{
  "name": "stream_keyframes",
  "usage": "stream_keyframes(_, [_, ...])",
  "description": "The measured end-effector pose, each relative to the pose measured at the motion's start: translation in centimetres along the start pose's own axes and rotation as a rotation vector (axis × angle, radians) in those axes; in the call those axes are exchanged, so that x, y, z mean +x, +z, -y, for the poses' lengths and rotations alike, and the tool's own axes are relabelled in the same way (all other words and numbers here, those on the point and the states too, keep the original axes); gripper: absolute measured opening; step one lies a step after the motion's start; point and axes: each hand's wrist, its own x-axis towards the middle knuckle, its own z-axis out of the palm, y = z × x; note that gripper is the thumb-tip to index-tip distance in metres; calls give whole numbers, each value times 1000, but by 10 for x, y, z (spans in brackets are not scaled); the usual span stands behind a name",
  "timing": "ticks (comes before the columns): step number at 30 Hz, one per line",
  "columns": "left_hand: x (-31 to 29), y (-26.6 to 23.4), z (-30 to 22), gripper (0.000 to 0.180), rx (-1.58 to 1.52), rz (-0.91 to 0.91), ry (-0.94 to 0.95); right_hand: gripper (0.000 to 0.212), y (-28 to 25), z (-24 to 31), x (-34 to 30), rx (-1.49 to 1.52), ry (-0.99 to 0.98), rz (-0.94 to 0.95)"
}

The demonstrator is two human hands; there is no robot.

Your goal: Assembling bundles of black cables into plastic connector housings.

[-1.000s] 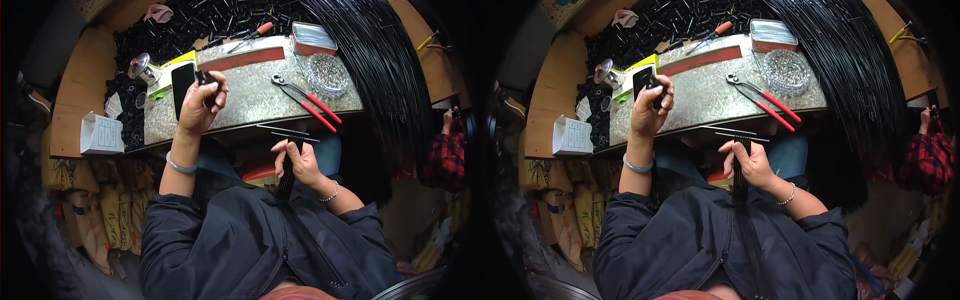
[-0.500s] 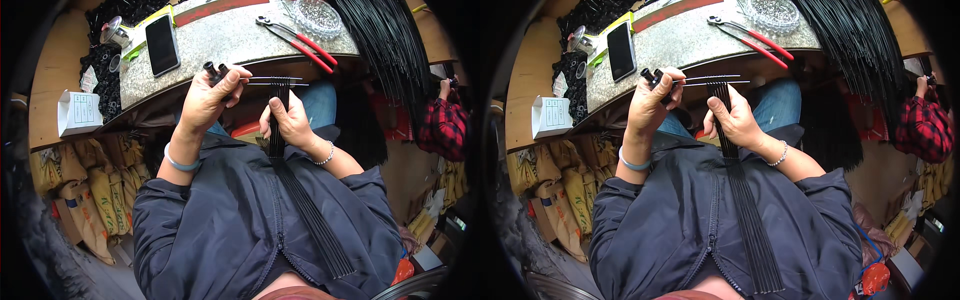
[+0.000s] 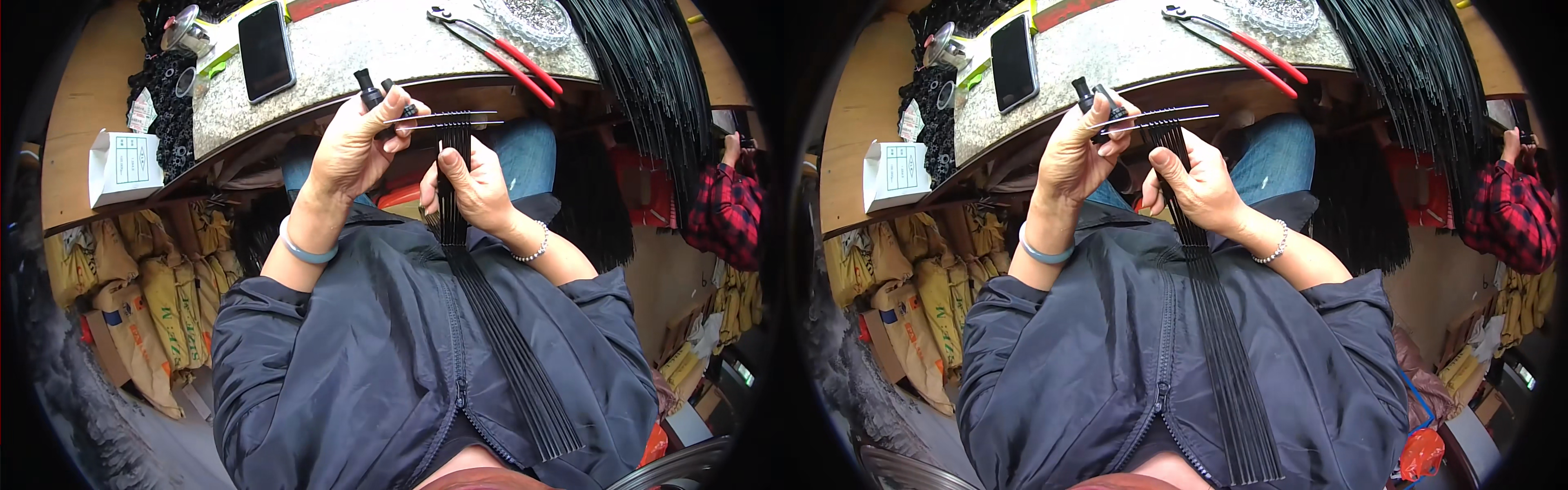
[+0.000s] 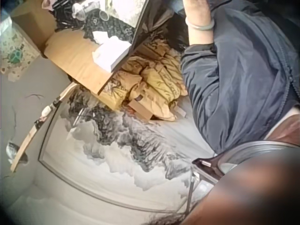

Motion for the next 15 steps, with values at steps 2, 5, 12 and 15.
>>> stream_keyframes(2, [1, 4, 1, 22, 13, -19, 20, 31, 1, 0, 1, 5, 11, 6])
stream_keyframes(5, [2, 9, 1, 23, 49, -34, 50, 32, 0, 0, 2, -11, 16, 20])
stream_keyframes(12, [2, 16, 0, 33, 179, -66, 108, 33, -1, 0, 4, 9, 37, 16])
stream_keyframes(15, [4, 16, 1, 42, 187, -59, 125, 32, -2, 1, 5, 6, 44, 18])
